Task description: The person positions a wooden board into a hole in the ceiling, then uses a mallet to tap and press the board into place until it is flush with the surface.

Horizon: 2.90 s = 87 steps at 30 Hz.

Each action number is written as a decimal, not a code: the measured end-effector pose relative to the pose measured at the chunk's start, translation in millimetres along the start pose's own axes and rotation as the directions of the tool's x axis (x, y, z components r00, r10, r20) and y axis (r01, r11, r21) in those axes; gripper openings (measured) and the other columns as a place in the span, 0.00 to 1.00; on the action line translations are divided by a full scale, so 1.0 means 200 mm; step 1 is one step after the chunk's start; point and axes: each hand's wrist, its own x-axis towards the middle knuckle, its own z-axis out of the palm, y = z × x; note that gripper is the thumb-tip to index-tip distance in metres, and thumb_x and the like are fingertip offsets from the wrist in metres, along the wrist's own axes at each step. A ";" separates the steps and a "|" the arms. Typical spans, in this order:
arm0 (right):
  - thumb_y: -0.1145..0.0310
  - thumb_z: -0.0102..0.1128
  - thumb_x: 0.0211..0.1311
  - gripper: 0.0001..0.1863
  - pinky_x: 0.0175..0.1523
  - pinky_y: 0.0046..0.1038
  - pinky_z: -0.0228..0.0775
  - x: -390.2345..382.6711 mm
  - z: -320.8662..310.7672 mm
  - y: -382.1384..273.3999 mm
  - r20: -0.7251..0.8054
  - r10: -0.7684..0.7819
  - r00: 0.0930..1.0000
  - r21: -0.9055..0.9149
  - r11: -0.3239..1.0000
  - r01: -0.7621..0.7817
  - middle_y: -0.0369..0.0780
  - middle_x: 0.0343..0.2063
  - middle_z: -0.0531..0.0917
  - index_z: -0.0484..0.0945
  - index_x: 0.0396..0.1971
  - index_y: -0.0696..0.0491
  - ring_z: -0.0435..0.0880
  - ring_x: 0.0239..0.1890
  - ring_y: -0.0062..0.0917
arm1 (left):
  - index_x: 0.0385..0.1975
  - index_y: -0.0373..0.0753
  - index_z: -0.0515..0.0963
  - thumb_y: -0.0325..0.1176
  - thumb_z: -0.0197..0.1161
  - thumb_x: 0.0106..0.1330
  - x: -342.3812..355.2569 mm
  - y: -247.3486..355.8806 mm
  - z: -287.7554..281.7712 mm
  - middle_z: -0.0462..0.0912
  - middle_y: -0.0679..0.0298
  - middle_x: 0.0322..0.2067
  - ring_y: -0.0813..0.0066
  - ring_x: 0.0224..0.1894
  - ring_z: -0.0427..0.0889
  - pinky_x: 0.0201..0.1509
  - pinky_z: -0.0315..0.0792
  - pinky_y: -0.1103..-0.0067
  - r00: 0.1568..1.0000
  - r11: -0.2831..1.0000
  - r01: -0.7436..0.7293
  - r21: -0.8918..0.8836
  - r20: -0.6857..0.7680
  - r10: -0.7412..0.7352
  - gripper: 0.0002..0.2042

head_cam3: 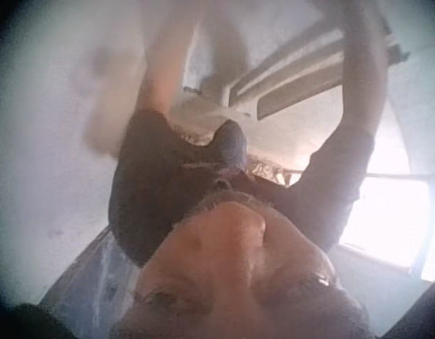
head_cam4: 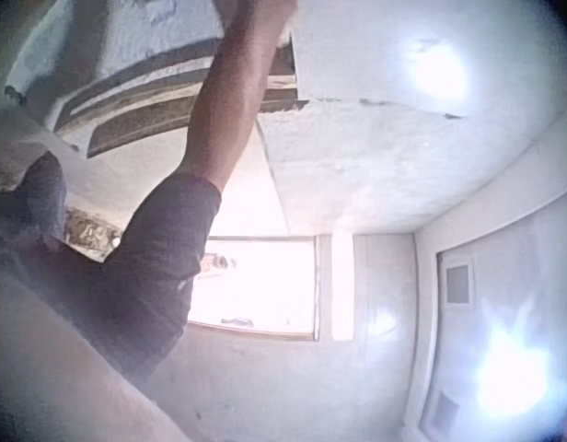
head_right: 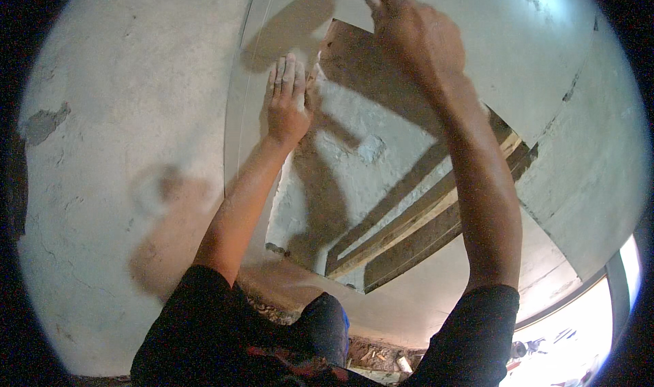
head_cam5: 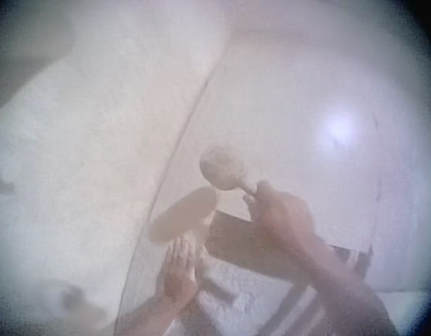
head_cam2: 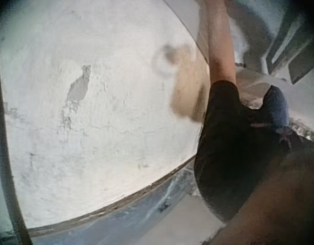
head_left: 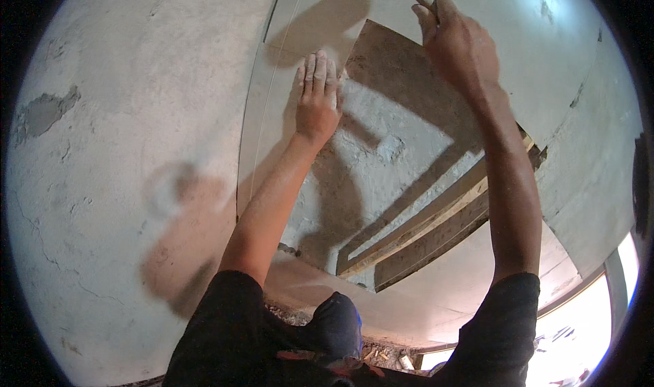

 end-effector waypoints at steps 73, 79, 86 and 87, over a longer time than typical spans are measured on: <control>0.51 0.51 0.74 0.19 0.40 0.50 0.75 0.04 0.15 -0.26 -0.132 0.052 0.990 0.265 0.964 -0.015 0.52 0.30 0.85 0.74 0.42 0.54 0.86 0.36 0.51 | 0.71 0.26 0.54 0.36 0.53 0.73 0.10 -0.02 -0.04 0.59 0.34 0.70 0.35 0.71 0.61 0.76 0.56 0.54 0.996 0.999 -0.041 0.009 0.074 0.040 0.32; 0.51 0.52 0.74 0.18 0.37 0.50 0.75 0.10 0.12 -0.20 -0.108 0.004 0.994 0.182 0.983 0.016 0.52 0.30 0.85 0.73 0.42 0.54 0.85 0.35 0.52 | 0.71 0.25 0.56 0.34 0.55 0.71 0.09 0.00 -0.02 0.59 0.33 0.69 0.34 0.71 0.60 0.75 0.55 0.52 0.996 1.000 0.001 -0.025 0.088 0.001 0.32; 0.53 0.51 0.73 0.16 0.35 0.51 0.77 0.06 0.22 -0.14 -0.056 -0.104 0.993 0.177 0.978 0.113 0.52 0.27 0.85 0.72 0.41 0.52 0.86 0.33 0.52 | 0.71 0.25 0.54 0.33 0.57 0.69 0.11 0.01 -0.01 0.56 0.34 0.70 0.36 0.73 0.58 0.76 0.54 0.51 0.998 0.999 -0.022 -0.026 0.062 0.024 0.33; 0.52 0.51 0.74 0.17 0.35 0.51 0.77 0.05 0.24 -0.12 -0.050 -0.082 0.995 0.171 0.981 0.090 0.52 0.27 0.85 0.72 0.41 0.52 0.86 0.33 0.52 | 0.72 0.26 0.52 0.34 0.58 0.69 0.08 0.03 -0.03 0.54 0.35 0.71 0.37 0.74 0.55 0.77 0.52 0.52 0.994 0.999 -0.023 -0.035 0.108 0.026 0.35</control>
